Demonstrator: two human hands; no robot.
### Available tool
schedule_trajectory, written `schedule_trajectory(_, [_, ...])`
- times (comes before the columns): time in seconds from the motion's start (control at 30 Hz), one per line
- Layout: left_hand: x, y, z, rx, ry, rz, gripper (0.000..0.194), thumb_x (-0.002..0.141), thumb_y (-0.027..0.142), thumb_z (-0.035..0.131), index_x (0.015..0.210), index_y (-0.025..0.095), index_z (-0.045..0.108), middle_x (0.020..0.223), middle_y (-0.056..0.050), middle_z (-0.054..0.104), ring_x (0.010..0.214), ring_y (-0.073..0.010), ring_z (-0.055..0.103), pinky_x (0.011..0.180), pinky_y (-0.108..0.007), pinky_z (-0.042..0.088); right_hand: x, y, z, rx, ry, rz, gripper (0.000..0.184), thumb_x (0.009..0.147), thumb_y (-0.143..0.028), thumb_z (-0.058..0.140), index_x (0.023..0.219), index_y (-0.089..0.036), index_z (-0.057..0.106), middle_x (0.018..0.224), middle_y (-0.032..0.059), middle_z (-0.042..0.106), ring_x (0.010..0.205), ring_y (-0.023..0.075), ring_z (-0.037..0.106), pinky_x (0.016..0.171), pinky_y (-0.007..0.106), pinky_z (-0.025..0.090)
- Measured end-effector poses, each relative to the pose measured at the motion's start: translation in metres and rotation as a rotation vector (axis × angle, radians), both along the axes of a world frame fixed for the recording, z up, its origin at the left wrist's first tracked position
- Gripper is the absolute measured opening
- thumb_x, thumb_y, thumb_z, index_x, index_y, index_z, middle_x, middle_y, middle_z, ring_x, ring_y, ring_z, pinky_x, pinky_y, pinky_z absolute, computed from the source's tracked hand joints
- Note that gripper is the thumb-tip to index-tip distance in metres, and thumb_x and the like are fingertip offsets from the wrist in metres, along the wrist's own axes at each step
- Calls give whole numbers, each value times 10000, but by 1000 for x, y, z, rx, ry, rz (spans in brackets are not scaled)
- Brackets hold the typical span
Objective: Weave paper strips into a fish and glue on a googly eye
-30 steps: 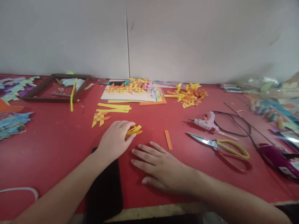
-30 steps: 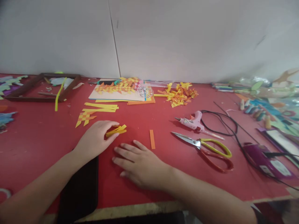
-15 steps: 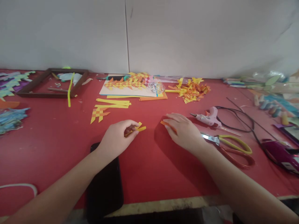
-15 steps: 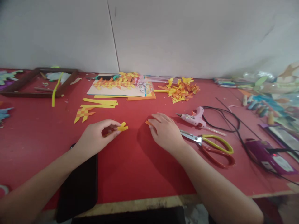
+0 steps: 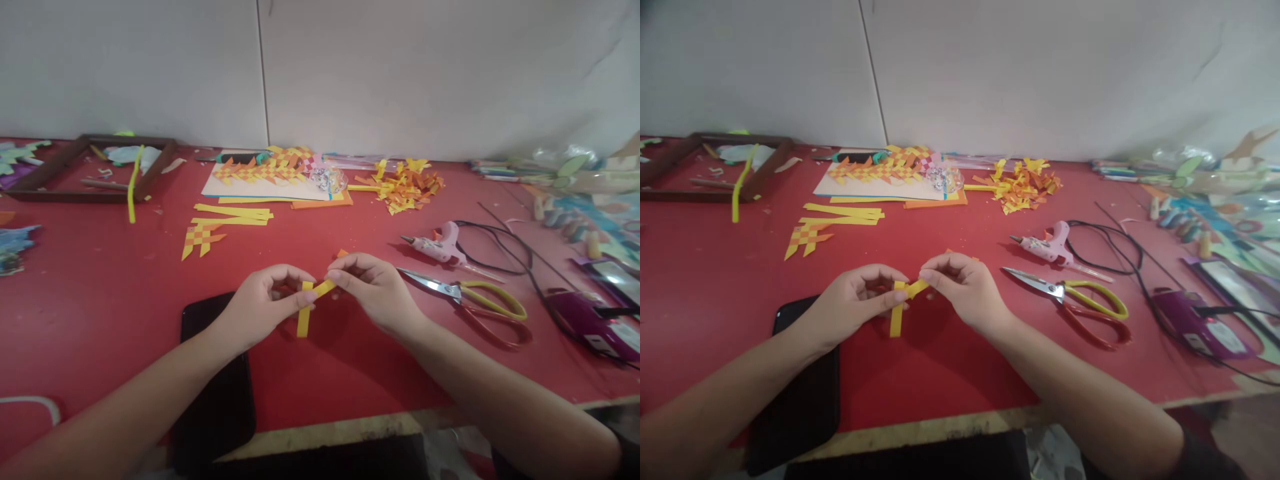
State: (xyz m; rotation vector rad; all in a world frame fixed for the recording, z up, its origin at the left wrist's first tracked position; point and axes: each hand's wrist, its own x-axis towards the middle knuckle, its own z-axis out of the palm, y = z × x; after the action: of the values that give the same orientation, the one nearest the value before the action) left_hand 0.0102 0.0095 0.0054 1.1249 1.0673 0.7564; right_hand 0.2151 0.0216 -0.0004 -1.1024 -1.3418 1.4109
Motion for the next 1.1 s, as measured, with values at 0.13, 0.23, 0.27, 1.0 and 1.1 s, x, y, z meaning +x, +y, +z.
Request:
schedule_trajectory(0.13, [0,0,0,-24,-22,32,374,665,347,868,935,188,664,855,2,683,781,-151,699,683,-245,566,1,0,1,-46,36,34,225,780,-365,789,873,-190,682,774,-13,685,633,89,646,635,240,563])
schedule_trajectory(0.23, [1,0,-1,-19,-1,57,375,641,320,882,909,190,654,830,17,668,764,-147,698,686,-248,569,0,-1,3,-52,89,93,291,767,-414,797,905,-188,676,794,-4,699,628,88,650,642,249,568])
schedule_trajectory(0.27, [1,0,-2,-11,11,68,378,637,319,884,906,191,651,821,21,662,757,-145,695,681,-247,568,0,-1,3,-49,123,114,319,756,-434,801,913,-188,674,813,5,708,642,96,660,650,260,577])
schedule_trajectory(1.0, [-3,-6,0,699,870,-144,245,938,435,566,965,210,661,916,-34,651,790,-199,625,652,-312,428,15,8,3,792,-835,224,135,937,-226,578,944,-181,704,955,79,720,924,213,611,883,399,473])
schedule_trajectory(1.1, [-5,-5,5,672,881,-201,189,933,378,568,863,207,607,819,-11,628,734,-185,585,620,-301,395,7,6,-4,778,-884,158,134,917,-273,625,934,-178,719,982,91,696,961,233,582,902,414,450])
